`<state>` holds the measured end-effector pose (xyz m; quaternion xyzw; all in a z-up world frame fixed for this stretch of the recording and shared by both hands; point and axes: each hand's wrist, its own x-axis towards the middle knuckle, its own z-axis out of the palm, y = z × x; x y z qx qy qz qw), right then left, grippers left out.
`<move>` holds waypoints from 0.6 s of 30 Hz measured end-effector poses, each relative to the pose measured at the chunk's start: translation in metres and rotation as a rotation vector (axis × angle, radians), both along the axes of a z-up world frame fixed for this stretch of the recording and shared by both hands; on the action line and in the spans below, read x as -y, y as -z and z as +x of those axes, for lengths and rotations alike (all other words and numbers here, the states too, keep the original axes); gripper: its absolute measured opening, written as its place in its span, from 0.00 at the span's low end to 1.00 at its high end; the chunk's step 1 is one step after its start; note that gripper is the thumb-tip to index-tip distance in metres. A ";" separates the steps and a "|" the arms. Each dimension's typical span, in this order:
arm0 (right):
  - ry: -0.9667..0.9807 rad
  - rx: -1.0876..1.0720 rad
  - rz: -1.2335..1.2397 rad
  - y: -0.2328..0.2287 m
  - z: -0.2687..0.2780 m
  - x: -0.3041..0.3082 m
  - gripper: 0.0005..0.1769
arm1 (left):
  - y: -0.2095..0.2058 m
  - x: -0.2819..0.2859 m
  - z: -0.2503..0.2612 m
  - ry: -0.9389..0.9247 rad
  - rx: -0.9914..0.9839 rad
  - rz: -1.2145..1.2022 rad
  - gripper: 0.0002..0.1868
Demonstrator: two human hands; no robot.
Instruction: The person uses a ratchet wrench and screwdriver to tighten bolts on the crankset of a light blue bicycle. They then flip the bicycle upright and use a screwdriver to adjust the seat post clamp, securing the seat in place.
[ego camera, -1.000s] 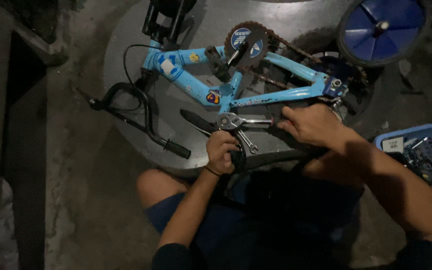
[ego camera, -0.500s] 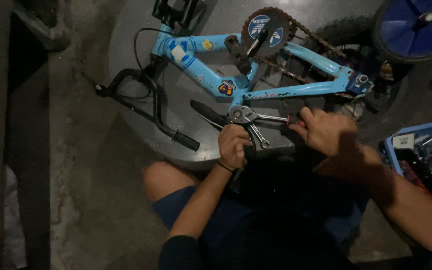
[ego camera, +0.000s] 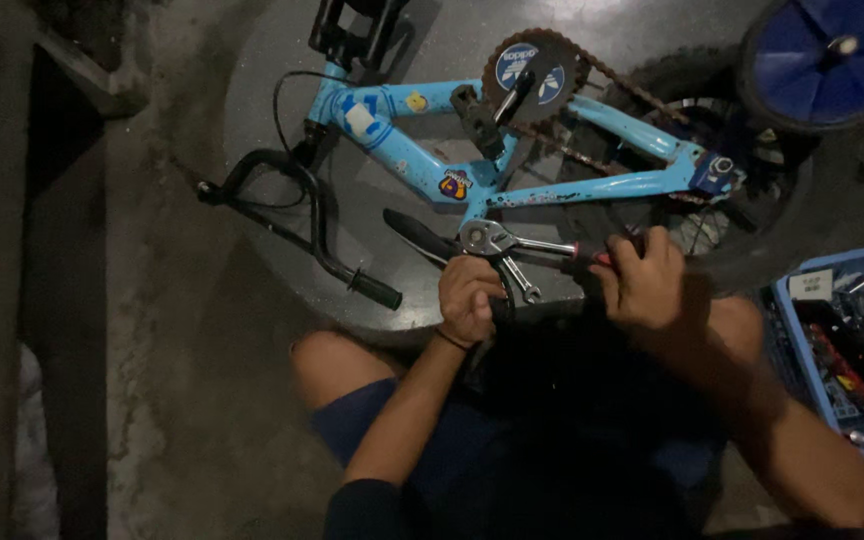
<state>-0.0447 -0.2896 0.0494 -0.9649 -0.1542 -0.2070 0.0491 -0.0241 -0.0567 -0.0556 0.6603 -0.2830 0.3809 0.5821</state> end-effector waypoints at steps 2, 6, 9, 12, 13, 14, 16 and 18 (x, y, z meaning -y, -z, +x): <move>0.032 -0.009 0.032 0.005 -0.013 -0.007 0.19 | 0.002 0.001 0.000 -0.011 -0.015 0.003 0.18; 0.034 -0.064 0.008 0.007 -0.033 -0.012 0.20 | 0.007 0.000 0.001 -0.011 0.019 -0.016 0.19; -0.066 -0.050 0.059 0.001 -0.034 -0.004 0.16 | 0.009 0.001 0.000 -0.045 0.009 -0.023 0.20; -0.188 -0.119 0.172 -0.003 -0.022 0.007 0.14 | 0.013 0.003 0.003 -0.110 -0.001 -0.034 0.23; -0.227 -0.158 0.217 -0.003 -0.017 0.011 0.13 | 0.014 0.004 0.006 -0.105 0.003 -0.039 0.24; -0.160 -0.319 0.193 -0.002 -0.013 0.016 0.13 | 0.016 0.003 0.003 -0.102 -0.003 -0.042 0.24; -0.019 -0.638 0.141 0.004 0.000 0.025 0.18 | 0.018 0.003 0.002 -0.090 -0.021 -0.048 0.24; -0.076 -0.664 -0.009 0.014 0.006 0.028 0.20 | 0.016 0.004 0.001 -0.080 -0.030 -0.055 0.24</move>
